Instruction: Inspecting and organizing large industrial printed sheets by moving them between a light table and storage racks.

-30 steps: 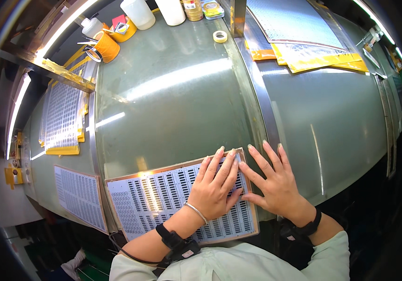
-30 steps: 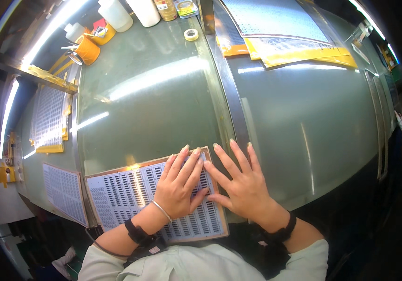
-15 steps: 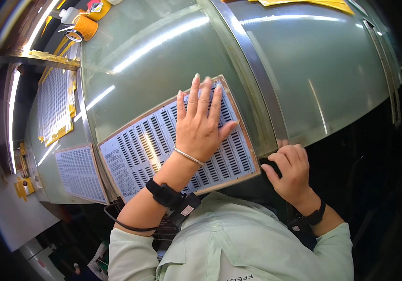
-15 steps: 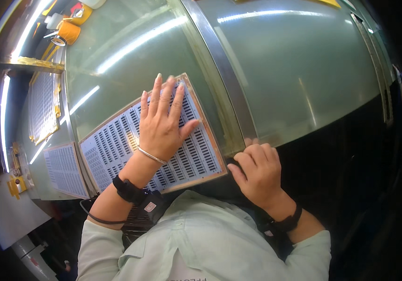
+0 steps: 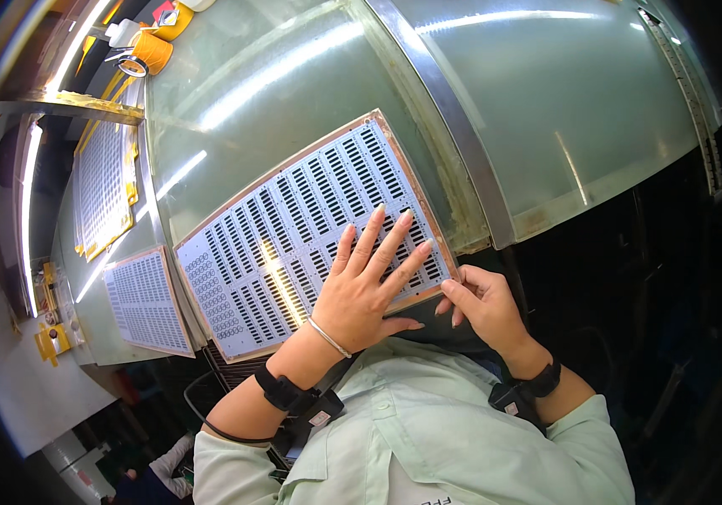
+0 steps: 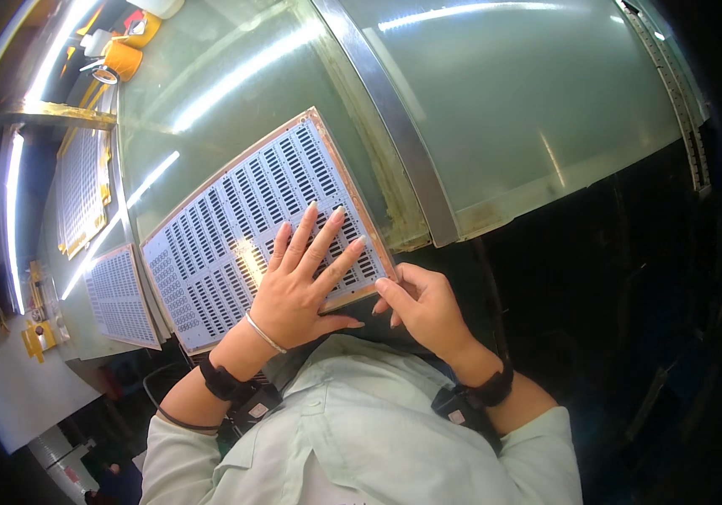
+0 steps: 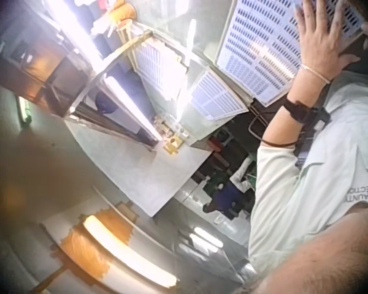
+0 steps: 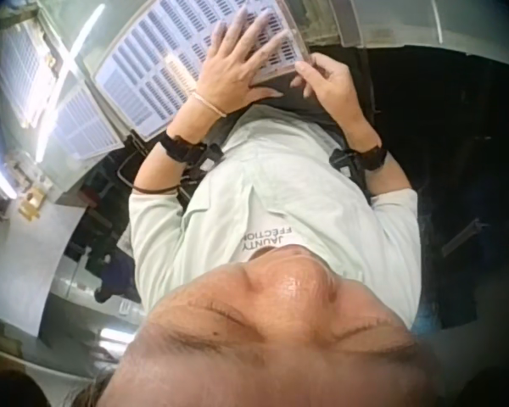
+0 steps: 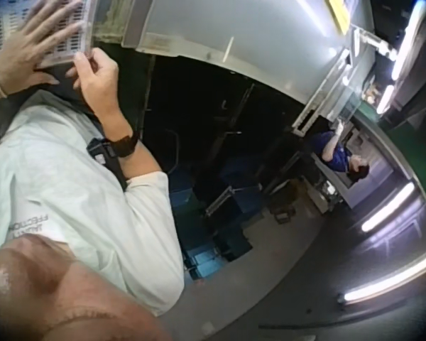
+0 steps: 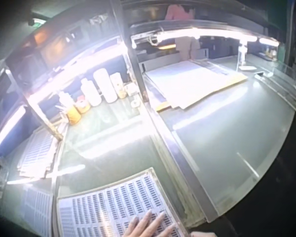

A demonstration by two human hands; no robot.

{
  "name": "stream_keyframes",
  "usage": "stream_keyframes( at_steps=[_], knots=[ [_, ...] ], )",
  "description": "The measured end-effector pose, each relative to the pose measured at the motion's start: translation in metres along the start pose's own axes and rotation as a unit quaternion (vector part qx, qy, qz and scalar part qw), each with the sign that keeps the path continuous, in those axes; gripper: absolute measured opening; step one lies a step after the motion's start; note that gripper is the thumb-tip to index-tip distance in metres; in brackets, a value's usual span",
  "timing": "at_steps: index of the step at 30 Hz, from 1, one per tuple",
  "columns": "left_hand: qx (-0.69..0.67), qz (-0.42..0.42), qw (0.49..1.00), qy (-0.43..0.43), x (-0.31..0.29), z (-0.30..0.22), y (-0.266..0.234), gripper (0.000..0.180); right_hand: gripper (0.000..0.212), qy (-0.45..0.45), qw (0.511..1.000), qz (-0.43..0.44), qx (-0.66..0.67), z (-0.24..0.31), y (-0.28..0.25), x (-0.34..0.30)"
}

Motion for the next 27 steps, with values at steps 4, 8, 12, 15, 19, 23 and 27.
stream_keyframes(
  at_steps=[4, 8, 12, 15, 19, 23, 27],
  knots=[
    [0.012, 0.009, 1.000, -0.003, 0.000, 0.002, 0.003, 0.099, 0.018, -0.023, 1.000, -0.015, -0.001, -0.006, 0.001, 0.003],
    [0.012, 0.008, 1.000, -0.003, 0.002, 0.001, 0.004, 0.098, 0.018, -0.031, 0.999, -0.039, -0.011, -0.005, 0.006, 0.000],
    [-0.004, -0.014, 1.000, -0.003, 0.003, 0.001, 0.002, 0.091, 0.014, -0.047, 0.998, -0.050, 0.009, -0.009, 0.007, -0.001],
    [-0.029, -0.083, 0.996, 0.022, -0.001, 0.003, 0.005, 0.081, 0.012, -0.049, 0.997, -0.047, 0.026, -0.009, 0.008, -0.002],
    [0.016, -0.058, 0.994, 0.095, -0.009, -0.004, 0.010, 0.074, 0.010, -0.048, 0.997, -0.056, 0.025, -0.011, 0.009, 0.000],
    [0.039, -0.043, 0.995, 0.081, -0.011, -0.003, 0.019, 0.069, 0.009, -0.046, 0.997, -0.059, 0.006, -0.011, 0.008, -0.001],
    [0.054, -0.051, 0.994, 0.081, -0.010, -0.003, 0.019, 0.070, 0.007, -0.059, 0.995, -0.077, -0.035, -0.007, 0.004, -0.005]
  ],
)
Point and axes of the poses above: each hand's wrist, its own x-axis towards the middle knuckle, its own y-axis out of the palm, z = x × y, the point moved 3 cm from there along x, towards the middle knuckle, and after that the axes turned 3 degrees about -y, right-handed, at the moved point
